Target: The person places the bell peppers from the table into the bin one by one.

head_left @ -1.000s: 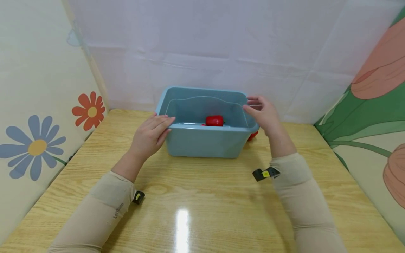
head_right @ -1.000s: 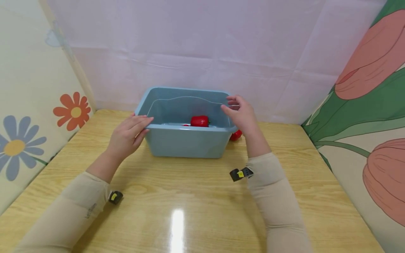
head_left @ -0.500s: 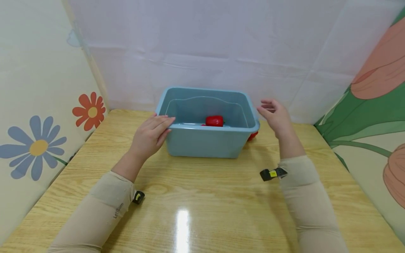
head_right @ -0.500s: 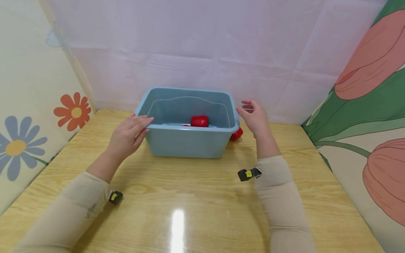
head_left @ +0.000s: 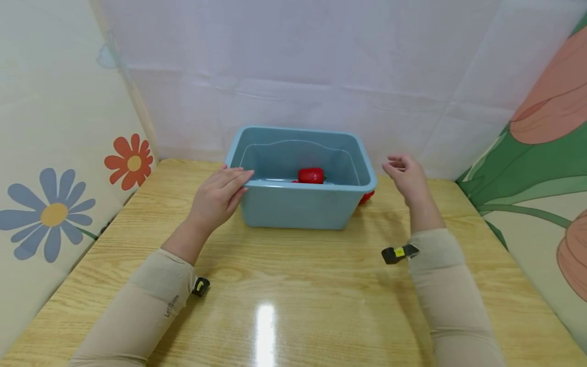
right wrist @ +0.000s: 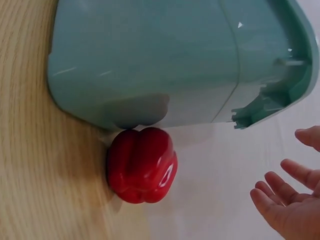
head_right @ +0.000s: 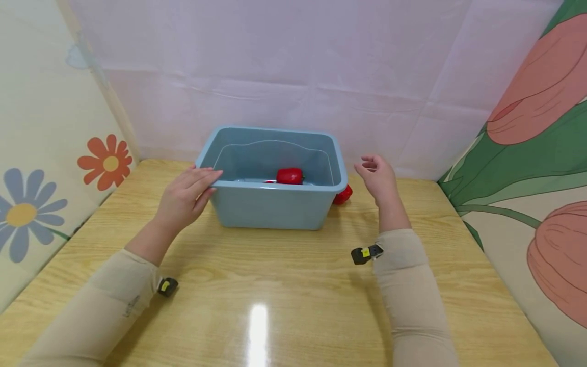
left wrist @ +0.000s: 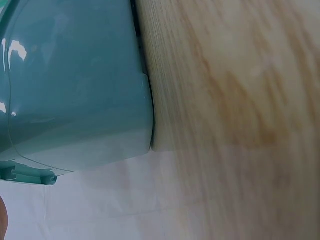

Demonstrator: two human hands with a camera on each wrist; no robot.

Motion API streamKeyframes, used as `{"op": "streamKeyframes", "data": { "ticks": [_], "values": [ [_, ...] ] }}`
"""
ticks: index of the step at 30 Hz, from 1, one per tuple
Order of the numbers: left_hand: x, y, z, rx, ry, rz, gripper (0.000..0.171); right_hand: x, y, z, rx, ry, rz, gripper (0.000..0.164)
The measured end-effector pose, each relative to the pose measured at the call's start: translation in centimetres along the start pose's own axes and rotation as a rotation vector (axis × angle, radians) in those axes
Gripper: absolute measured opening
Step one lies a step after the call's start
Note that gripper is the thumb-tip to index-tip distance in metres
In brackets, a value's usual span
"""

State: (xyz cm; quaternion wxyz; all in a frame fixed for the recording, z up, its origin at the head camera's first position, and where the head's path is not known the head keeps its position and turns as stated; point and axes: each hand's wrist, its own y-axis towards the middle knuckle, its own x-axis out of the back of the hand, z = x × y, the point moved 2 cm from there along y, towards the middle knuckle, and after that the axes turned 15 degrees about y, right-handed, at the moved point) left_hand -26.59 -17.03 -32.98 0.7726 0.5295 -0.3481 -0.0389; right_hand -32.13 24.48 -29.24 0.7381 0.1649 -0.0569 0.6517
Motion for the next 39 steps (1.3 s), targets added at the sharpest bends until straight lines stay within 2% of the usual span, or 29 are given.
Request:
{"op": "streamKeyframes", "data": {
  "ticks": [7, 16, 30, 39],
  "values": [
    [0.0, 0.0, 0.0, -0.003, -0.003, -0.008, 0.04, -0.1, 0.4, -1.7, 0.009, -0.007, 0.003, 0.049],
    [-0.1, -0.1, 0.1, -0.009, -0.006, -0.016, 0.036, -0.5, 1.0, -3.7, -0.017, -0.046, 0.031, 0.056],
    [0.0, -0.1, 0.0, -0.008, -0.005, -0.013, 0.038, -1.9, 1.4, -6.1, -0.015, -0.03, 0.066, 0.051],
    [0.1, 0.0, -0.1, 0.001, -0.008, -0.006, 0.038, -2.4, 1.4, -7.1, -0.035, -0.074, 0.105, 0.052]
  ]
}}
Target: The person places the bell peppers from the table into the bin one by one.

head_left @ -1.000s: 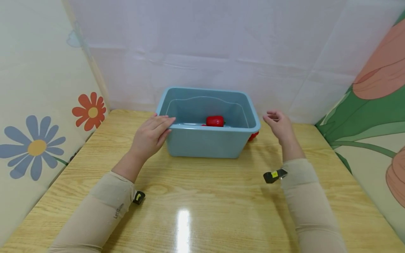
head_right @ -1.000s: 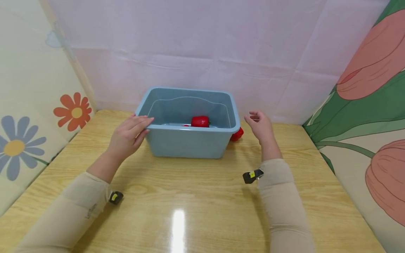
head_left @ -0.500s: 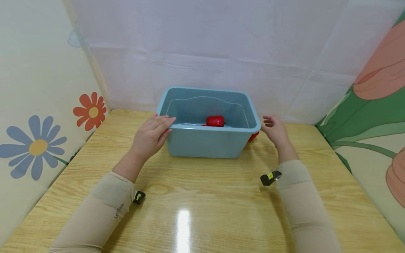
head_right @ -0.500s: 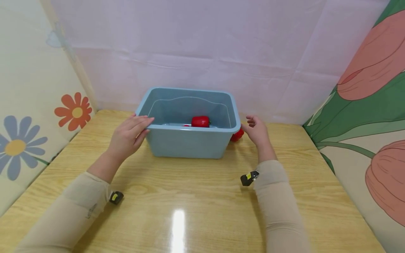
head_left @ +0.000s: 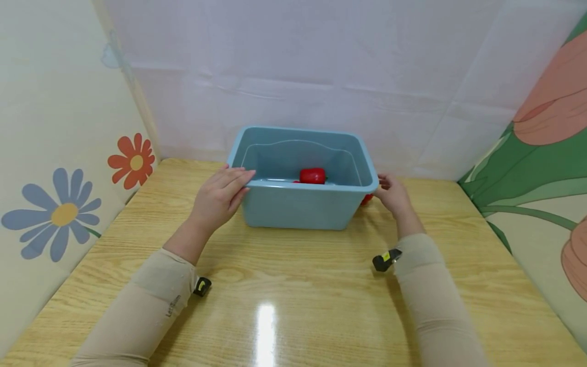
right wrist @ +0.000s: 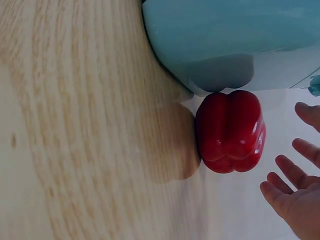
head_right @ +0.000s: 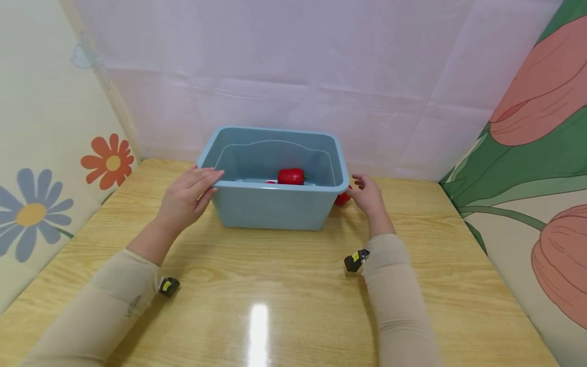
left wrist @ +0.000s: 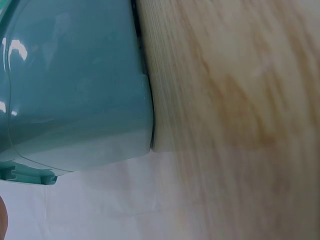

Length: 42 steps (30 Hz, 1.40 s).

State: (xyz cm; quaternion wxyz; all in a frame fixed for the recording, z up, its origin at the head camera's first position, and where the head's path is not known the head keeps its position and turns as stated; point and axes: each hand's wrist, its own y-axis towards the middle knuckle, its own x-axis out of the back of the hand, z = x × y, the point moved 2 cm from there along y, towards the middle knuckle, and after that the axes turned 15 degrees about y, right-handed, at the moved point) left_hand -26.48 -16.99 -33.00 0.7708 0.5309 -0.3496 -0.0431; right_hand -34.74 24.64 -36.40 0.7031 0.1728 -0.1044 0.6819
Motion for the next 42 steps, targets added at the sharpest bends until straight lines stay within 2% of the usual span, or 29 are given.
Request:
{"op": "streamKeyframes", "data": {
  "ticks": [7, 13, 17, 22, 29, 39, 42],
  "values": [
    [0.0, -0.1, 0.0, -0.003, 0.003, 0.003, 0.038, -0.7, 0.1, -0.5, 0.001, -0.028, 0.009, 0.047],
    [0.0, 0.0, 0.0, -0.001, -0.002, -0.002, 0.037, -1.5, 0.4, -1.2, 0.036, -0.045, -0.01, 0.039],
    [0.0, 0.1, 0.0, -0.003, 0.0, -0.006, 0.036, -2.0, 0.7, -1.9, 0.053, -0.02, -0.01, 0.037],
    [-0.1, 0.1, 0.0, -0.001, 0.006, 0.001, 0.036, -2.3, 0.7, -2.2, 0.047, 0.008, -0.024, 0.045],
    [-0.2, 0.0, 0.0, 0.003, 0.005, 0.007, 0.039, -2.4, 0.7, -2.3, -0.003, -0.036, -0.027, 0.05],
    [-0.1, 0.0, 0.0, 0.003, -0.002, 0.001, 0.038, -3.0, 1.3, -2.7, 0.049, -0.103, -0.018, 0.061],
    [-0.2, 0.0, 0.0, 0.002, -0.002, -0.001, 0.038, -3.2, 1.5, -2.7, 0.055, -0.13, -0.044, 0.064]
  ]
}}
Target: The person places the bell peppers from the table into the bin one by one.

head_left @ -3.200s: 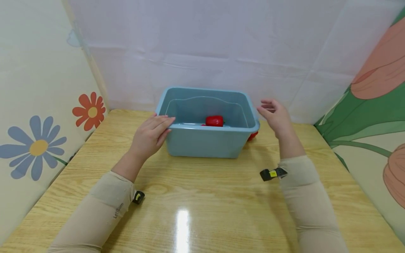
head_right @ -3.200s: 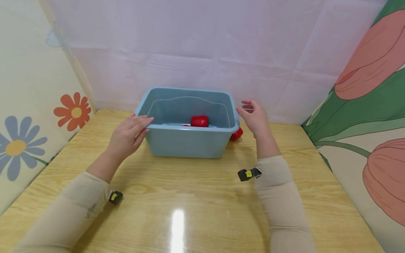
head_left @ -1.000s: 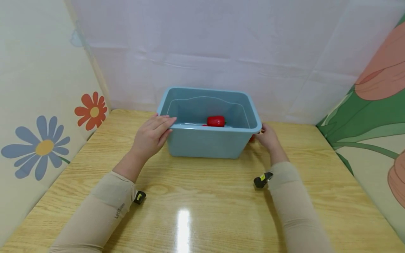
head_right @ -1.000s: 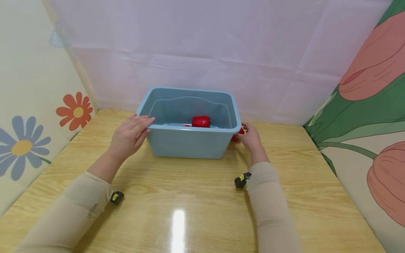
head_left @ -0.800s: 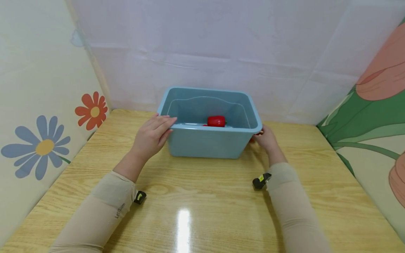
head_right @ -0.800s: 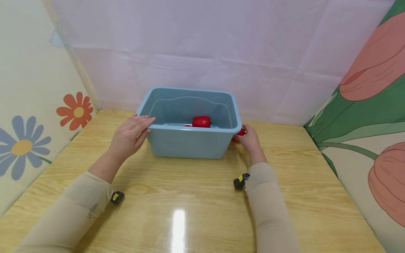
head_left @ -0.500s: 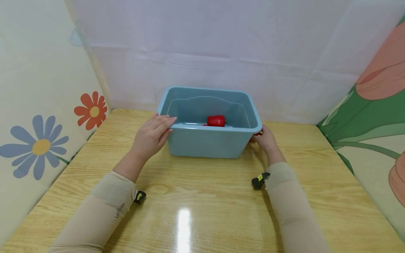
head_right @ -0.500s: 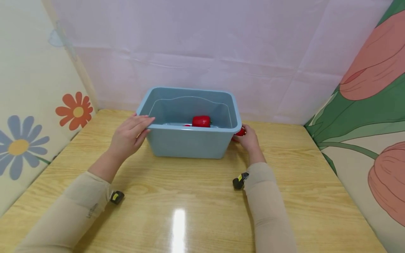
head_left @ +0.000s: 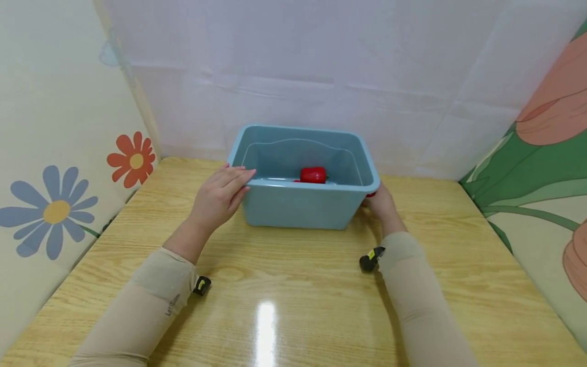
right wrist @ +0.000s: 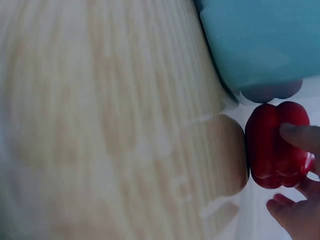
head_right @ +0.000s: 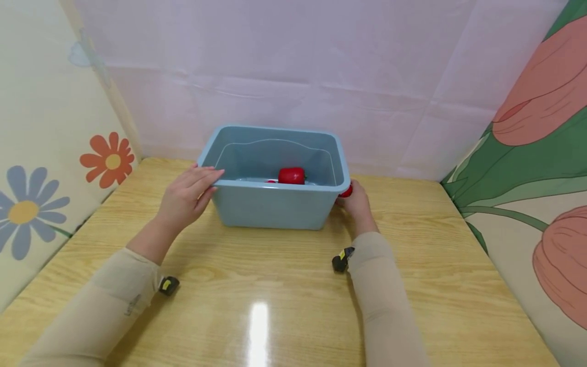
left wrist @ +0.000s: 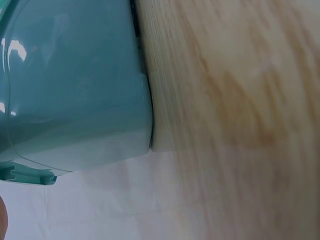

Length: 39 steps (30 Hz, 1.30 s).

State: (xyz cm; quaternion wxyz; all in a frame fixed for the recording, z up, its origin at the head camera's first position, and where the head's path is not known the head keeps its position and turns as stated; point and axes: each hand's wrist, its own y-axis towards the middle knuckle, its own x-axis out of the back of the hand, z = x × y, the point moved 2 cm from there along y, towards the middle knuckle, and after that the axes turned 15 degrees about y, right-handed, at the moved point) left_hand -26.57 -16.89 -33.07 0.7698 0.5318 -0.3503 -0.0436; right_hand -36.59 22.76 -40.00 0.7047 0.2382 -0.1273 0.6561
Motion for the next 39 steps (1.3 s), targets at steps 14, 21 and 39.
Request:
{"op": "streamKeyframes", "data": {
  "ticks": [14, 21, 39],
  "values": [
    [-0.1, 0.0, 0.0, -0.001, -0.005, 0.0, 0.04, -0.2, 0.0, 0.4, 0.019, -0.075, -0.085, 0.051],
    [0.0, 0.1, 0.0, 0.009, -0.008, 0.009, 0.037, 0.1, -0.5, 0.3, 0.014, -0.041, -0.102, 0.051],
    [0.0, 0.0, 0.0, 0.004, -0.009, 0.001, 0.035, 1.9, -1.1, 0.0, -0.055, -0.047, 0.064, 0.06]
  ]
}}
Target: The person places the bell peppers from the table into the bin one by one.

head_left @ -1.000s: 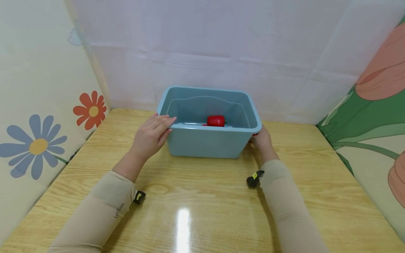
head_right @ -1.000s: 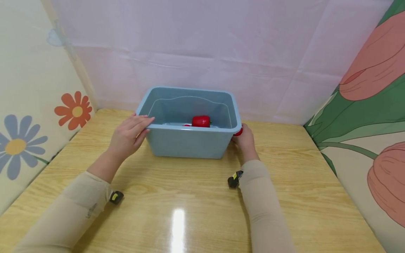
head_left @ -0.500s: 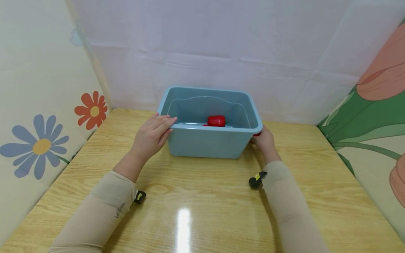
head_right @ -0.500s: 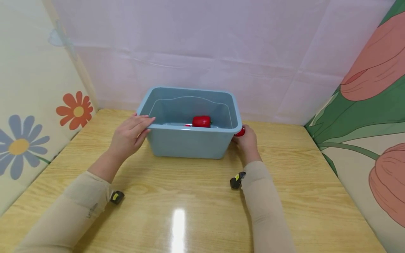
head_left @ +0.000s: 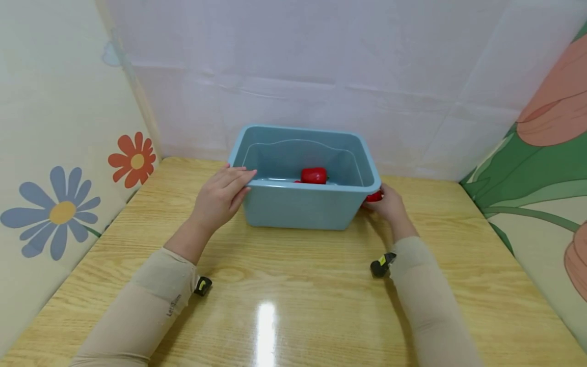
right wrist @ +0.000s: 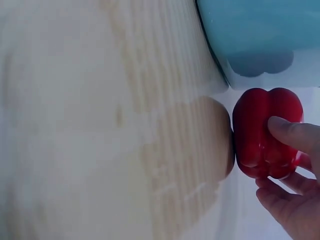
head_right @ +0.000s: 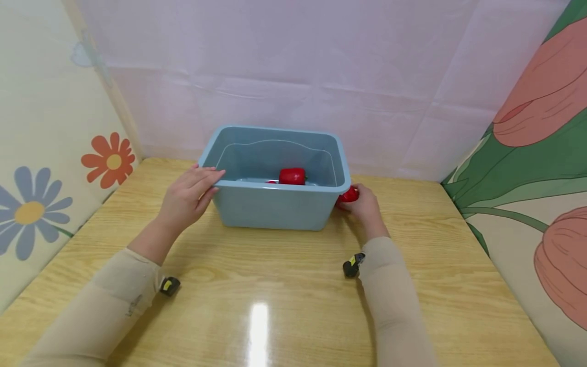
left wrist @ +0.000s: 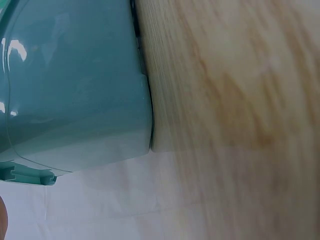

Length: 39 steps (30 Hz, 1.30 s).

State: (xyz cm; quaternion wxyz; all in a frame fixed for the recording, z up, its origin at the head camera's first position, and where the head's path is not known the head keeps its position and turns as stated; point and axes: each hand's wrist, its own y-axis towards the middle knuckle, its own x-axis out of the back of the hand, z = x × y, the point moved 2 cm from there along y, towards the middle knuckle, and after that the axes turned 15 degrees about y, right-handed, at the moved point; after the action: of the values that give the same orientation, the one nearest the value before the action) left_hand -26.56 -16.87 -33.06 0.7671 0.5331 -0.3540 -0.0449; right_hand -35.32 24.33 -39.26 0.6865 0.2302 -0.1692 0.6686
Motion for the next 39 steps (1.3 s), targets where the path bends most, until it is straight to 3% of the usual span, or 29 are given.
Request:
{"op": "streamKeyframes", "data": {
  "ticks": [6, 15, 28, 33, 39],
  "values": [
    [0.0, 0.0, 0.0, -0.004, 0.004, 0.002, 0.039, 0.7, -0.5, 0.2, -0.034, -0.063, 0.06, 0.058],
    [-0.1, -0.1, 0.1, -0.008, 0.005, -0.006, 0.042, 1.7, -0.9, 0.1, 0.009, -0.16, 0.137, 0.056],
    [-0.2, -0.1, 0.2, -0.003, 0.007, 0.003, 0.042, 3.5, -1.2, -0.2, 0.04, -0.201, 0.249, 0.058],
    [-0.2, -0.1, 0.2, -0.005, 0.008, 0.004, 0.042, 3.6, -1.1, -0.3, 0.059, -0.188, 0.249, 0.062],
    [-0.2, -0.1, 0.2, -0.008, 0.006, 0.004, 0.042, 3.6, -0.8, -0.2, 0.033, -0.191, 0.18, 0.062]
  ]
}}
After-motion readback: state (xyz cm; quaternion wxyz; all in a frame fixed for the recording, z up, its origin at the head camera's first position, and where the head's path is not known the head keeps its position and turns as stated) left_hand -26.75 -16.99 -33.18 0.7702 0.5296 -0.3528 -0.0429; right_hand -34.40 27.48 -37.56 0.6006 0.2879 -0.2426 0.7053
